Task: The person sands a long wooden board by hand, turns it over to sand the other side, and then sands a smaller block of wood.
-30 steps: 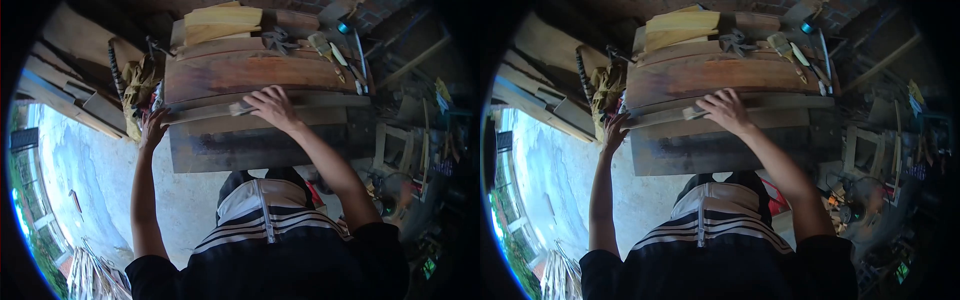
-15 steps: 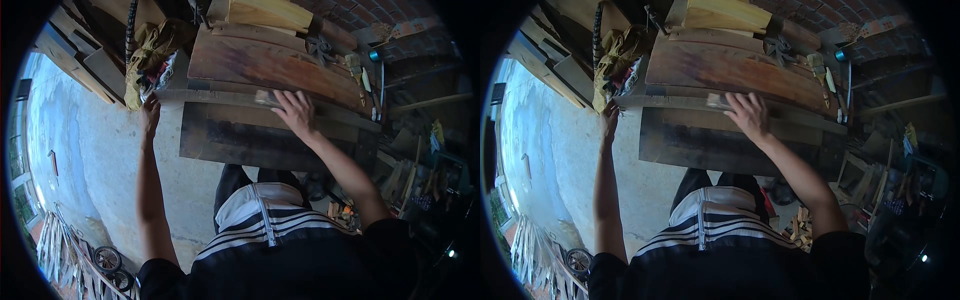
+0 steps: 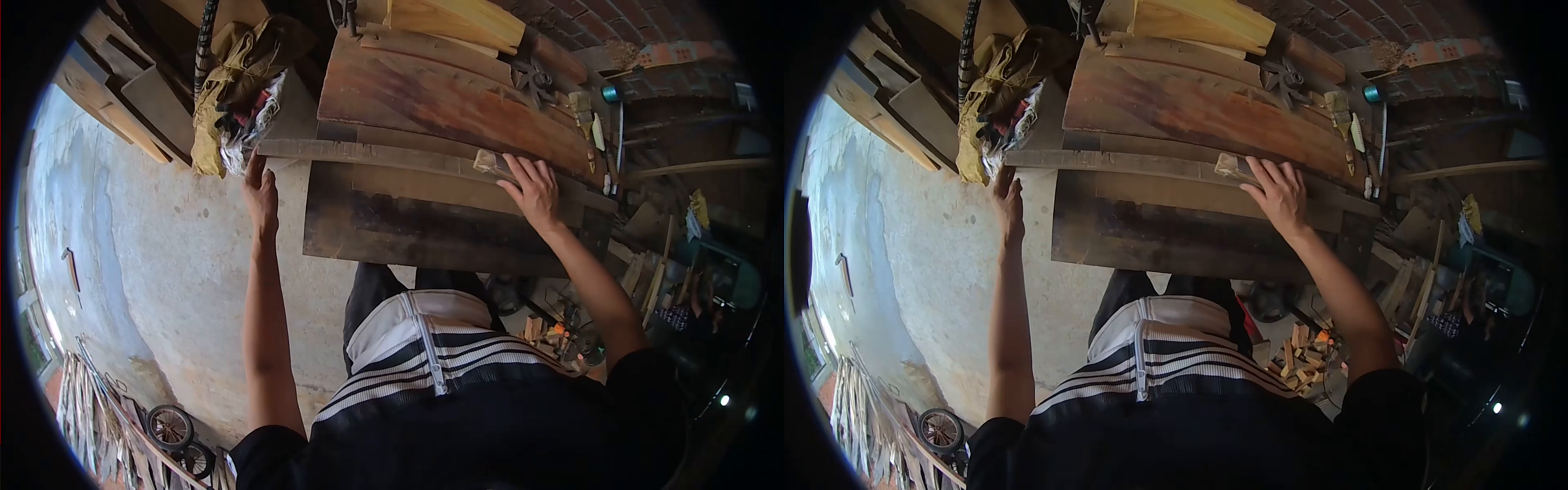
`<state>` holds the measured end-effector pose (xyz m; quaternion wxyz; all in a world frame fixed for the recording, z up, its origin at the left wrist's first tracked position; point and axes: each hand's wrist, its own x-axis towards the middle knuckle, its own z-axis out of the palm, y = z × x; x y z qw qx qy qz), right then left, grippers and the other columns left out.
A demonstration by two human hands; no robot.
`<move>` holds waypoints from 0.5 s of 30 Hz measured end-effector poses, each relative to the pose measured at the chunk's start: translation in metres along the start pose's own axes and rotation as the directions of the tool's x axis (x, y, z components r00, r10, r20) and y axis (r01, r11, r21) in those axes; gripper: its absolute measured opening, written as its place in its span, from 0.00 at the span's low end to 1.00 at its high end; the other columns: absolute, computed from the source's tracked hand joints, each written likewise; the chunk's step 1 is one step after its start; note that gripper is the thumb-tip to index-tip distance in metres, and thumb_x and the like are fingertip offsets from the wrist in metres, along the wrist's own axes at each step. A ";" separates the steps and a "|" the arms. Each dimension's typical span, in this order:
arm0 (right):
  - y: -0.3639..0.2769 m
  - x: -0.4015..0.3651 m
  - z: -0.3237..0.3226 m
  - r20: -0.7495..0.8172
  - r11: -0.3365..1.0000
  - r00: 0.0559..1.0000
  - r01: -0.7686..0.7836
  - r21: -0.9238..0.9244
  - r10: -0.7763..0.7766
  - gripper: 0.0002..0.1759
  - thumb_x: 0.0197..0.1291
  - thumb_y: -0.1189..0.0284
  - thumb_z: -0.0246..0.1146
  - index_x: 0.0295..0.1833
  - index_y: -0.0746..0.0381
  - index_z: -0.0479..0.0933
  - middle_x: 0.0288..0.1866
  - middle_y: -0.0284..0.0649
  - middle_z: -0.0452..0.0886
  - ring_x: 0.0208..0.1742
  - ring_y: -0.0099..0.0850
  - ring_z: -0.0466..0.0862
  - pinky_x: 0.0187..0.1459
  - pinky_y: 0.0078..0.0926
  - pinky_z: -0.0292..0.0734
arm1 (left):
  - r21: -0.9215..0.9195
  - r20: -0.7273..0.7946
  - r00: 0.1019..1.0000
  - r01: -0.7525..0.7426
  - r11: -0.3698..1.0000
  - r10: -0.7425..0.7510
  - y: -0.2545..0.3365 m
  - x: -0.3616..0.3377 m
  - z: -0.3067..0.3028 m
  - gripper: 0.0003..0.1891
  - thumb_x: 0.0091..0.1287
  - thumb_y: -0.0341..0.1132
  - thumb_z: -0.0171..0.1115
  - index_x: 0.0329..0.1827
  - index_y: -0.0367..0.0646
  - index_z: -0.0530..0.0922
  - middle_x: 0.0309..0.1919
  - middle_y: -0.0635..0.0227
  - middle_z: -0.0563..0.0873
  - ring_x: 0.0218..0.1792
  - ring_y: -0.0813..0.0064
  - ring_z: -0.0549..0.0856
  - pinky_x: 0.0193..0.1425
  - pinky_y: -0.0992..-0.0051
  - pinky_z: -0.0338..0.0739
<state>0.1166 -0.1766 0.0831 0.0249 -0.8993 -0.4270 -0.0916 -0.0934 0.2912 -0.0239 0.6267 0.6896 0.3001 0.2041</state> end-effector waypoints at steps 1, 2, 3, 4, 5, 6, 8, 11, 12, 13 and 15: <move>0.000 0.002 -0.001 0.013 1.000 1.000 0.009 0.009 -0.009 0.34 0.54 0.60 0.76 0.68 0.54 0.79 0.52 0.33 0.83 0.47 0.38 0.80 0.51 0.39 0.77 | -0.039 -0.012 0.998 0.055 0.998 -0.055 0.000 -0.001 -0.001 0.31 0.73 0.27 0.52 0.81 0.37 0.63 0.77 0.55 0.72 0.78 0.66 0.69 0.79 0.69 0.60; -0.003 0.005 0.001 0.024 1.000 1.000 0.015 0.025 -0.016 0.34 0.54 0.60 0.76 0.68 0.55 0.78 0.52 0.33 0.83 0.47 0.38 0.79 0.51 0.39 0.77 | -0.071 -0.013 0.995 0.099 0.993 -0.100 0.000 -0.001 -0.001 0.30 0.73 0.26 0.52 0.80 0.36 0.64 0.77 0.55 0.72 0.78 0.66 0.69 0.76 0.72 0.62; -0.018 0.018 0.005 0.009 0.997 0.999 0.040 0.067 -0.041 0.35 0.54 0.60 0.76 0.68 0.55 0.78 0.52 0.33 0.83 0.47 0.38 0.79 0.51 0.39 0.76 | -0.059 -0.026 0.995 0.094 0.994 -0.095 0.001 -0.001 -0.001 0.30 0.73 0.25 0.51 0.80 0.36 0.65 0.77 0.56 0.72 0.78 0.66 0.70 0.75 0.72 0.63; -0.043 0.037 0.008 -0.008 0.992 0.998 0.066 0.109 -0.065 0.35 0.53 0.61 0.76 0.67 0.55 0.78 0.52 0.33 0.83 0.47 0.37 0.79 0.51 0.38 0.76 | -0.048 -0.040 0.995 0.088 0.995 -0.090 0.000 0.000 0.000 0.30 0.73 0.25 0.50 0.80 0.36 0.65 0.77 0.56 0.73 0.78 0.66 0.70 0.74 0.73 0.63; -0.075 0.060 0.011 -0.014 0.988 0.997 0.075 0.134 -0.074 0.34 0.52 0.61 0.77 0.66 0.55 0.78 0.50 0.32 0.82 0.46 0.37 0.78 0.50 0.38 0.76 | -0.073 -0.040 0.998 0.036 0.997 -0.039 -0.005 0.001 0.001 0.30 0.72 0.23 0.49 0.80 0.37 0.66 0.77 0.56 0.73 0.77 0.66 0.71 0.76 0.71 0.62; -0.106 0.085 0.019 -0.073 0.977 0.991 0.125 0.170 -0.114 0.33 0.51 0.60 0.77 0.64 0.55 0.79 0.48 0.31 0.81 0.45 0.36 0.78 0.49 0.37 0.76 | -0.041 -0.052 0.992 0.116 0.992 -0.118 0.003 0.000 0.002 0.30 0.73 0.26 0.49 0.80 0.38 0.66 0.77 0.55 0.72 0.78 0.64 0.69 0.79 0.65 0.60; -0.168 0.133 0.042 -0.180 0.952 0.970 0.204 0.228 -0.165 0.33 0.50 0.55 0.78 0.61 0.53 0.79 0.48 0.28 0.81 0.48 0.33 0.78 0.50 0.37 0.76 | -0.030 -0.066 0.992 0.109 0.994 -0.111 0.002 0.000 0.001 0.30 0.72 0.25 0.48 0.80 0.38 0.66 0.77 0.55 0.72 0.78 0.63 0.69 0.79 0.64 0.60; -0.253 0.195 0.062 -0.300 0.917 0.941 0.250 0.309 -0.156 0.29 0.50 0.56 0.77 0.58 0.52 0.79 0.47 0.29 0.81 0.51 0.33 0.79 0.50 0.36 0.75 | -0.033 -0.066 0.993 0.096 0.995 -0.098 -0.005 0.001 -0.002 0.31 0.71 0.23 0.44 0.80 0.36 0.65 0.77 0.53 0.71 0.79 0.59 0.68 0.80 0.60 0.60; -0.272 0.209 0.075 -0.338 0.919 0.931 0.249 0.307 -0.139 0.29 0.51 0.55 0.76 0.57 0.52 0.79 0.48 0.29 0.82 0.53 0.35 0.79 0.52 0.40 0.75 | -0.041 -0.052 0.994 0.090 0.995 -0.092 -0.008 0.001 -0.002 0.31 0.70 0.23 0.43 0.79 0.35 0.65 0.77 0.52 0.71 0.79 0.58 0.68 0.80 0.59 0.61; -0.281 0.216 0.074 -0.276 0.917 0.951 0.228 0.326 -0.138 0.29 0.51 0.55 0.76 0.57 0.53 0.79 0.49 0.29 0.82 0.54 0.36 0.80 0.55 0.44 0.74 | -0.049 -0.033 0.996 0.083 0.995 -0.084 -0.010 0.002 -0.003 0.31 0.70 0.22 0.42 0.79 0.35 0.65 0.77 0.52 0.71 0.79 0.57 0.67 0.80 0.58 0.61; -0.270 0.206 0.076 -0.234 0.920 0.963 0.209 0.330 -0.135 0.29 0.51 0.55 0.76 0.57 0.52 0.80 0.49 0.29 0.82 0.55 0.36 0.79 0.57 0.44 0.73 | -0.018 0.018 1.000 0.013 1.000 -0.013 -0.009 -0.001 -0.006 0.32 0.70 0.23 0.42 0.80 0.36 0.65 0.76 0.51 0.71 0.79 0.55 0.68 0.79 0.57 0.62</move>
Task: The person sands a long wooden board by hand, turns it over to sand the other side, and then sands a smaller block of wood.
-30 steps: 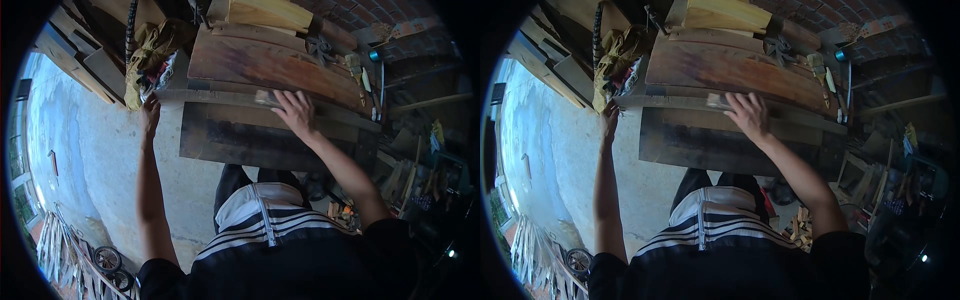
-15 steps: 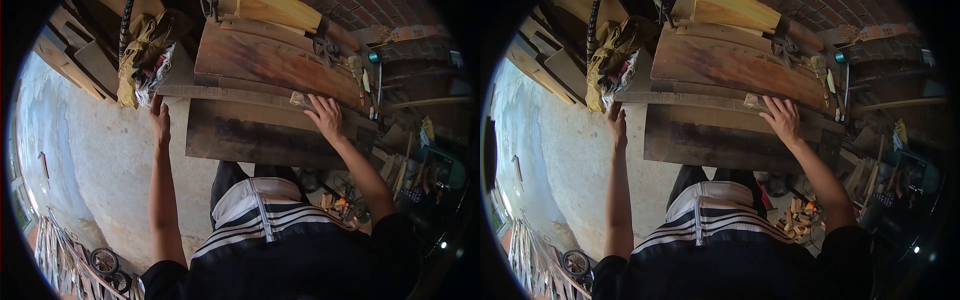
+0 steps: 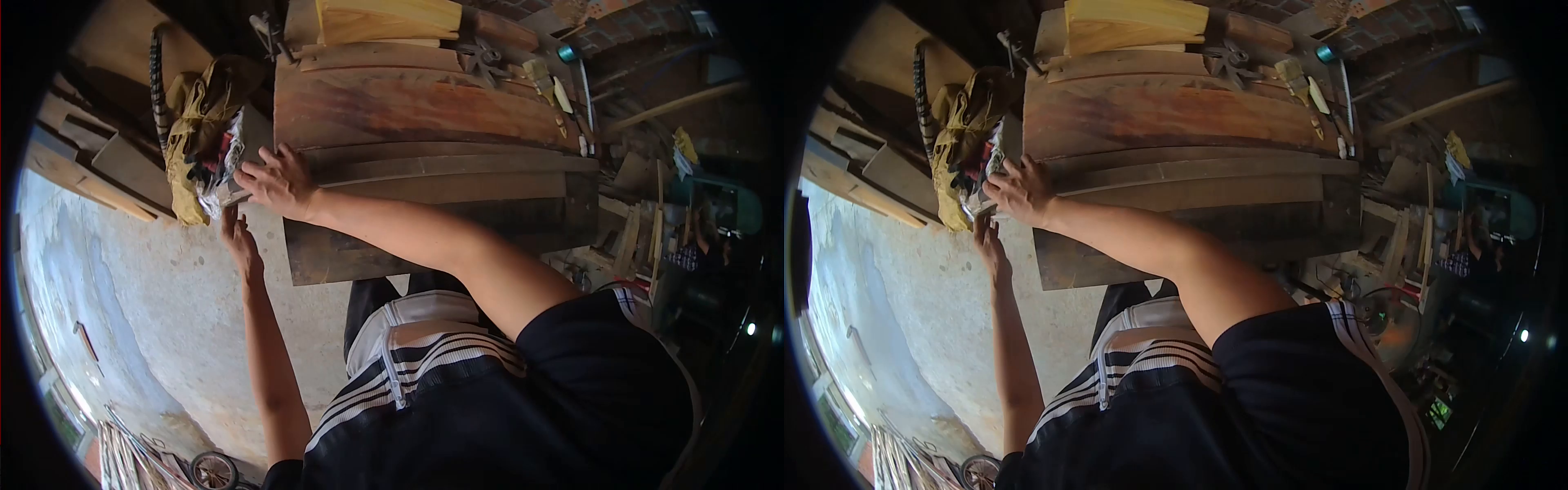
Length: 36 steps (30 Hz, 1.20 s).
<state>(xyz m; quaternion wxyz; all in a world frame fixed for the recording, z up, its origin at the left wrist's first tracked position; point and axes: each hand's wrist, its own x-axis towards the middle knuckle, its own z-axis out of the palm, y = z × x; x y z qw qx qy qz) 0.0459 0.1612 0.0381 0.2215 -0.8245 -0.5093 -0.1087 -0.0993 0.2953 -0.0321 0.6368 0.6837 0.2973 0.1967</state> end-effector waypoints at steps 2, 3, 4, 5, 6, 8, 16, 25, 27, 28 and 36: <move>0.022 -0.029 -0.028 -0.024 0.999 0.999 -0.039 -0.004 0.039 0.29 0.49 0.55 0.77 0.58 0.50 0.80 0.49 0.28 0.81 0.55 0.34 0.78 0.55 0.41 0.73 | 0.031 -0.061 0.998 0.014 0.999 -0.012 0.000 0.000 0.005 0.31 0.71 0.24 0.44 0.80 0.37 0.64 0.76 0.52 0.72 0.78 0.55 0.69 0.78 0.58 0.64; 0.044 -0.056 -0.052 0.016 0.997 0.998 -0.058 -0.046 0.059 0.32 0.48 0.55 0.78 0.59 0.49 0.80 0.48 0.28 0.81 0.54 0.33 0.78 0.53 0.40 0.72 | 0.062 -0.057 0.998 0.012 0.998 -0.008 0.000 0.001 0.004 0.31 0.72 0.24 0.44 0.81 0.37 0.64 0.77 0.51 0.72 0.78 0.55 0.69 0.77 0.59 0.64; 0.065 -0.084 -0.074 -0.033 0.991 0.994 -0.106 -0.082 0.104 0.33 0.48 0.55 0.79 0.61 0.48 0.79 0.49 0.27 0.81 0.53 0.33 0.78 0.52 0.37 0.73 | 0.055 -0.058 0.998 0.001 0.998 0.002 -0.003 0.002 0.004 0.31 0.73 0.24 0.44 0.81 0.37 0.63 0.77 0.51 0.72 0.78 0.55 0.69 0.78 0.58 0.64; 0.090 -0.117 -0.097 0.020 0.976 0.985 -0.167 -0.138 0.171 0.35 0.48 0.54 0.79 0.64 0.48 0.79 0.49 0.26 0.81 0.52 0.32 0.78 0.51 0.35 0.73 | 0.053 -0.061 0.998 -0.007 0.999 0.010 -0.006 0.001 0.003 0.30 0.74 0.23 0.45 0.81 0.38 0.63 0.77 0.51 0.72 0.78 0.56 0.69 0.78 0.58 0.63; 0.112 -0.151 -0.124 0.002 0.949 0.974 -0.222 -0.222 0.228 0.34 0.47 0.53 0.79 0.61 0.47 0.79 0.48 0.25 0.81 0.50 0.32 0.77 0.52 0.38 0.74 | 0.177 -0.082 0.995 -0.042 0.983 0.057 -0.014 -0.001 0.001 0.28 0.77 0.26 0.47 0.82 0.42 0.63 0.77 0.50 0.71 0.77 0.53 0.69 0.79 0.57 0.62; 0.158 -0.212 -0.174 -0.002 0.888 0.934 -0.341 -0.308 0.358 0.33 0.50 0.53 0.77 0.63 0.47 0.80 0.49 0.25 0.82 0.48 0.32 0.78 0.50 0.38 0.71 | 0.482 -0.100 0.950 -0.214 0.849 0.296 0.022 -0.013 0.025 0.27 0.78 0.28 0.48 0.81 0.43 0.64 0.76 0.50 0.70 0.77 0.52 0.69 0.78 0.55 0.62; 0.151 -0.205 -0.167 -0.063 0.875 0.913 -0.405 -0.265 0.403 0.31 0.49 0.56 0.78 0.60 0.45 0.79 0.48 0.27 0.80 0.53 0.33 0.76 0.58 0.44 0.67 | 0.577 0.582 0.684 -0.728 0.369 0.440 0.087 -0.059 0.184 0.31 0.75 0.38 0.58 0.81 0.51 0.64 0.78 0.58 0.67 0.79 0.56 0.64 0.84 0.50 0.52; 0.275 -0.361 -0.294 -0.105 0.636 0.755 -0.611 -0.470 0.647 0.29 0.56 0.52 0.73 0.65 0.37 0.78 0.54 0.23 0.83 0.56 0.33 0.79 0.68 0.63 0.53 | 0.660 0.652 0.686 -0.723 0.206 0.322 0.072 -0.078 0.267 0.29 0.77 0.52 0.52 0.77 0.49 0.68 0.64 0.62 0.79 0.67 0.58 0.73 0.81 0.54 0.53; 0.321 -0.425 -0.327 -0.201 0.477 0.626 -0.731 -0.487 0.753 0.28 0.63 0.50 0.68 0.69 0.41 0.78 0.59 0.24 0.83 0.58 0.34 0.78 0.68 0.60 0.52 | 0.701 0.608 0.737 -0.673 0.237 0.296 0.074 -0.079 0.271 0.25 0.79 0.54 0.48 0.70 0.49 0.73 0.60 0.62 0.80 0.65 0.58 0.74 0.80 0.54 0.54; 0.324 -0.424 -0.329 -0.201 0.482 0.627 -0.733 -0.480 0.753 0.28 0.63 0.50 0.68 0.69 0.41 0.78 0.59 0.24 0.83 0.58 0.34 0.78 0.68 0.60 0.52 | 0.701 0.567 0.760 -0.648 0.298 0.317 0.073 -0.079 0.275 0.22 0.80 0.54 0.45 0.62 0.50 0.78 0.54 0.62 0.81 0.61 0.56 0.75 0.77 0.54 0.56; 0.259 -0.329 -0.243 -0.085 0.891 0.918 -0.396 -0.221 0.387 0.29 0.48 0.56 0.78 0.60 0.39 0.82 0.55 0.24 0.78 0.61 0.32 0.74 0.67 0.57 0.55 | 0.837 0.323 0.807 -0.487 0.249 0.494 0.048 -0.076 0.299 0.18 0.81 0.47 0.44 0.47 0.51 0.82 0.44 0.65 0.82 0.53 0.58 0.77 0.70 0.56 0.62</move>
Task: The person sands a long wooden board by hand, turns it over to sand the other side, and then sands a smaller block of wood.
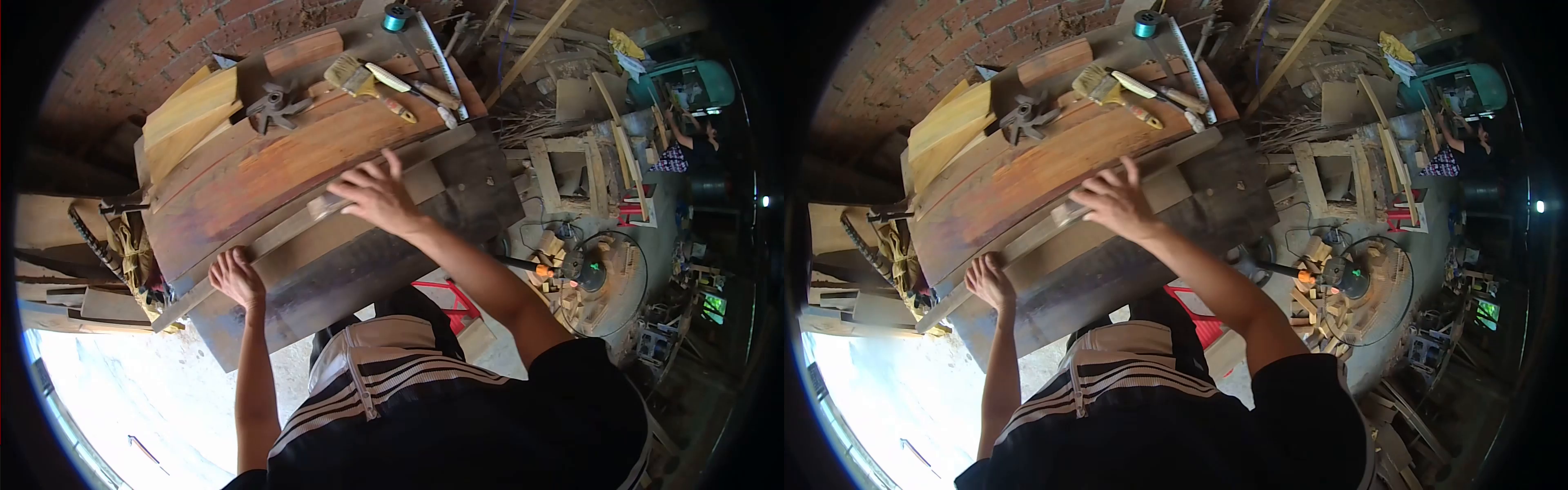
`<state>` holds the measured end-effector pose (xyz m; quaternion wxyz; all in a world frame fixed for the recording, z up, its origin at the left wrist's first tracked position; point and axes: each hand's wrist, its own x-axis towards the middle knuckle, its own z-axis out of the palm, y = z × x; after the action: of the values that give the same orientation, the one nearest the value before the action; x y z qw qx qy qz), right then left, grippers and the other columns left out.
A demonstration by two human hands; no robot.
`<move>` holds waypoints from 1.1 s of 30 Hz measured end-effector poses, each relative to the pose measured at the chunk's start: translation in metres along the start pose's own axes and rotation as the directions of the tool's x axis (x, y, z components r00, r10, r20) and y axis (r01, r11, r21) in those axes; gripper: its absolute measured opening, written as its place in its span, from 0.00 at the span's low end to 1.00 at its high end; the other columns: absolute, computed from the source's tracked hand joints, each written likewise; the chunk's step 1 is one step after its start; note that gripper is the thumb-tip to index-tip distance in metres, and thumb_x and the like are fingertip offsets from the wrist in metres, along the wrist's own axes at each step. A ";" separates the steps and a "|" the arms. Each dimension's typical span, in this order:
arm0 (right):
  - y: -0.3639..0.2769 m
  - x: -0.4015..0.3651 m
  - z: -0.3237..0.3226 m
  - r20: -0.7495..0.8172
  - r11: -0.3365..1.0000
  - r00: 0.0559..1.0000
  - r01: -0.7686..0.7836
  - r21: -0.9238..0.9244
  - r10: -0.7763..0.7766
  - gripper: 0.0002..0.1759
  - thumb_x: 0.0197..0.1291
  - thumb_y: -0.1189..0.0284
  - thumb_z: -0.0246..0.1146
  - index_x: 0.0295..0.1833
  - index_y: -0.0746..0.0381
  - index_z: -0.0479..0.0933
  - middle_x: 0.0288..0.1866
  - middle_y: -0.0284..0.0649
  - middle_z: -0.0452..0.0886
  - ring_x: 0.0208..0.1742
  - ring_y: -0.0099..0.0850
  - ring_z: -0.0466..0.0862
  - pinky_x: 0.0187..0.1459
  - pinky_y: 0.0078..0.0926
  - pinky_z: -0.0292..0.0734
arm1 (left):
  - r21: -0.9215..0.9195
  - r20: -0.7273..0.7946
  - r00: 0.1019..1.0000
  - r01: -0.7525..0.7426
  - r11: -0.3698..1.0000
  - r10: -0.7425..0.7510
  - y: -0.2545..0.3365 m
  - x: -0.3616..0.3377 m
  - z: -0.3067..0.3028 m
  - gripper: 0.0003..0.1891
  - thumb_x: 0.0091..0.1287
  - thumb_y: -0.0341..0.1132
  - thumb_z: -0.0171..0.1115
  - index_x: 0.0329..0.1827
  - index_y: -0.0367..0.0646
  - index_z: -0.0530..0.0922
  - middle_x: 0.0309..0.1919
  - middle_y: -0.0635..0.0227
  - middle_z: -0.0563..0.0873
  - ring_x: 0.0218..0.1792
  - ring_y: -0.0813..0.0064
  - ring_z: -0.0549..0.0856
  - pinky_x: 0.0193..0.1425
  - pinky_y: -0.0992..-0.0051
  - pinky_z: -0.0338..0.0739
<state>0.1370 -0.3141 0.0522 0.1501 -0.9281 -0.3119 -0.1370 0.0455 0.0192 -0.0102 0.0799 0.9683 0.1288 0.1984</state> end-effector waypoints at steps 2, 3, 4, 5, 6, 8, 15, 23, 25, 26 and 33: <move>0.025 -0.005 -0.014 0.012 1.000 1.000 -0.009 0.018 0.008 0.30 0.47 0.56 0.79 0.59 0.38 0.82 0.55 0.26 0.78 0.61 0.33 0.74 0.67 0.58 0.57 | 0.025 0.047 0.999 0.005 1.000 -0.007 0.001 0.000 -0.003 0.18 0.81 0.46 0.43 0.45 0.51 0.82 0.43 0.68 0.82 0.51 0.61 0.78 0.69 0.58 0.62; 0.041 -0.005 -0.025 0.019 0.999 1.000 -0.007 0.037 0.006 0.30 0.47 0.55 0.79 0.59 0.37 0.81 0.55 0.27 0.77 0.60 0.33 0.75 0.66 0.59 0.59 | 0.029 0.052 0.999 0.004 1.000 -0.005 0.003 0.001 -0.001 0.18 0.81 0.46 0.43 0.45 0.51 0.82 0.43 0.68 0.82 0.51 0.61 0.78 0.69 0.58 0.62; 0.066 -0.010 -0.046 0.052 0.996 0.994 -0.090 -0.028 0.092 0.30 0.47 0.56 0.79 0.59 0.36 0.81 0.55 0.28 0.76 0.60 0.35 0.75 0.66 0.58 0.59 | 0.030 -0.001 1.000 -0.011 0.999 0.011 0.004 0.001 0.001 0.18 0.81 0.46 0.43 0.45 0.50 0.81 0.43 0.68 0.82 0.51 0.61 0.78 0.68 0.59 0.62; 0.098 -0.024 -0.058 0.056 0.976 0.976 -0.205 -0.080 0.209 0.28 0.50 0.56 0.78 0.59 0.37 0.81 0.56 0.29 0.77 0.61 0.37 0.75 0.66 0.56 0.59 | 0.034 -0.052 0.998 -0.025 0.999 0.027 0.003 0.001 0.002 0.18 0.81 0.46 0.43 0.44 0.50 0.81 0.43 0.68 0.82 0.50 0.61 0.78 0.68 0.59 0.62; 0.133 -0.038 -0.076 0.080 0.952 0.953 -0.283 -0.118 0.293 0.28 0.53 0.54 0.76 0.62 0.37 0.80 0.57 0.29 0.76 0.61 0.37 0.75 0.67 0.56 0.58 | 0.028 0.020 1.000 0.003 1.000 -0.004 -0.002 -0.001 0.003 0.18 0.80 0.46 0.44 0.45 0.49 0.81 0.44 0.68 0.82 0.52 0.61 0.77 0.69 0.58 0.61; 0.197 -0.071 -0.093 0.053 0.896 0.913 -0.383 -0.225 0.404 0.30 0.57 0.52 0.74 0.66 0.36 0.80 0.58 0.29 0.76 0.62 0.38 0.75 0.65 0.53 0.58 | 0.045 0.008 1.000 0.002 0.999 -0.002 -0.001 -0.003 0.004 0.18 0.80 0.45 0.44 0.46 0.48 0.81 0.45 0.67 0.82 0.52 0.60 0.77 0.69 0.57 0.61; 0.083 -0.023 -0.057 0.115 0.991 0.984 -0.137 0.005 0.136 0.32 0.50 0.58 0.79 0.63 0.37 0.81 0.55 0.29 0.76 0.61 0.36 0.73 0.63 0.51 0.60 | 0.072 0.042 0.999 0.026 0.997 -0.029 0.001 -0.003 0.003 0.18 0.80 0.44 0.43 0.48 0.46 0.81 0.47 0.63 0.81 0.56 0.56 0.76 0.71 0.56 0.59; 0.213 -0.072 -0.095 -0.018 0.844 0.864 -0.497 -0.201 0.504 0.29 0.62 0.50 0.70 0.68 0.41 0.79 0.57 0.38 0.79 0.59 0.44 0.79 0.58 0.52 0.69 | 0.072 0.057 0.998 0.016 0.997 -0.020 0.000 -0.001 0.000 0.17 0.80 0.43 0.43 0.46 0.46 0.81 0.45 0.62 0.80 0.54 0.57 0.76 0.71 0.57 0.59; 0.261 -0.112 -0.090 -0.048 0.783 0.797 -0.602 -0.158 0.603 0.30 0.62 0.49 0.70 0.68 0.44 0.78 0.55 0.44 0.81 0.57 0.50 0.81 0.54 0.50 0.75 | 0.069 0.049 0.997 0.049 0.996 -0.053 0.001 0.000 0.002 0.16 0.80 0.43 0.45 0.46 0.47 0.81 0.46 0.62 0.81 0.55 0.57 0.77 0.72 0.56 0.59; 0.262 -0.130 -0.090 -0.103 0.784 0.782 -0.620 -0.030 0.614 0.32 0.63 0.49 0.69 0.69 0.50 0.78 0.56 0.48 0.83 0.59 0.51 0.81 0.58 0.45 0.76 | 0.063 0.032 0.999 0.036 0.997 -0.038 0.002 0.001 0.002 0.15 0.80 0.43 0.45 0.46 0.47 0.81 0.46 0.62 0.81 0.55 0.56 0.77 0.72 0.55 0.60; 0.163 -0.173 -0.066 0.144 0.515 0.511 -0.857 0.012 0.848 0.36 0.63 0.44 0.68 0.71 0.53 0.76 0.63 0.55 0.79 0.65 0.53 0.78 0.66 0.48 0.72 | 0.098 0.099 0.994 0.031 0.995 -0.041 0.009 0.002 -0.013 0.14 0.80 0.42 0.48 0.52 0.49 0.81 0.49 0.63 0.82 0.59 0.57 0.77 0.75 0.55 0.59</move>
<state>0.0943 -0.5549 0.0207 0.2166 -0.9610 0.1704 0.0229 0.0443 0.0122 0.0048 0.0433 0.9774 0.1514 0.1411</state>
